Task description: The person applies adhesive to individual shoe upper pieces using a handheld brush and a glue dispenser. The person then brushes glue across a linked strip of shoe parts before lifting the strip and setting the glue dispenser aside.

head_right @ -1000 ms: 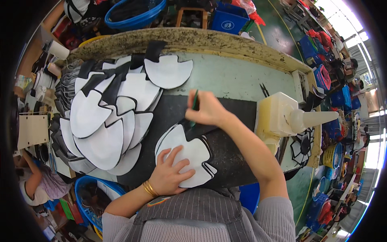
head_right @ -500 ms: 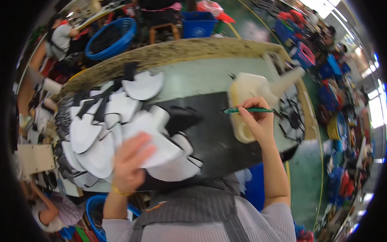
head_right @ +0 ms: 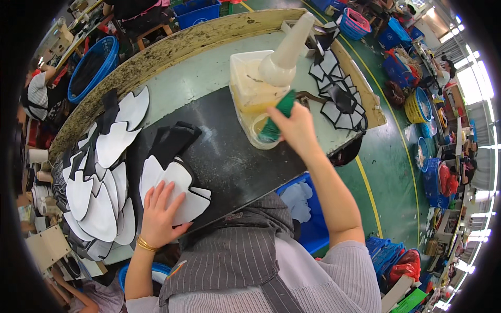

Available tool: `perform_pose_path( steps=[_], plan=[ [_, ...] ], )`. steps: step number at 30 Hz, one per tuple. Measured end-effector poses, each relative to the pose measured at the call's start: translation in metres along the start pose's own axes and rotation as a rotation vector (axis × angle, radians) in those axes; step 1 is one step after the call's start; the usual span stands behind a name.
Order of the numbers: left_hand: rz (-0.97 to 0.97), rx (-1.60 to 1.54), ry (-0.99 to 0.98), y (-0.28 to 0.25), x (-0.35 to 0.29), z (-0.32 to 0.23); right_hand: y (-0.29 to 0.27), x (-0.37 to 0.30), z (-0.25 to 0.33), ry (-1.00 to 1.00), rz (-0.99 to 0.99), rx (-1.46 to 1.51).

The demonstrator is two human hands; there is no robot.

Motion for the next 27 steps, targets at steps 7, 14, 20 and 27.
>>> perform_pose_path(
  steps=[7, 14, 20, 27],
  plan=[
    [-0.054, -0.014, -0.020, 0.002, -0.004, 0.002, -0.030, -0.010, -0.034, 0.135, -0.009, 0.124],
    [-0.146, -0.006, -0.054, -0.001, -0.011, 0.001, 0.113, -0.034, 0.042, 0.007, 0.349, 0.304],
    [-0.171, -0.043, -0.065, 0.006, -0.010, 0.008, 0.211, -0.045, 0.046, -0.336, 0.655, -0.094],
    [-0.169, -0.086, -0.028, 0.012, -0.013, 0.008, 0.209, -0.035, 0.054, -0.418, 0.573, -0.117]
  ],
)
Point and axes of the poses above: each hand's wrist, its own x-axis towards the middle knuckle, its own y-axis out of the palm, z = x × y, the point moved 10 cm from there along x, towards the middle knuckle, and after that the axes turned 4 degrees about z, right-handed, at the moved point
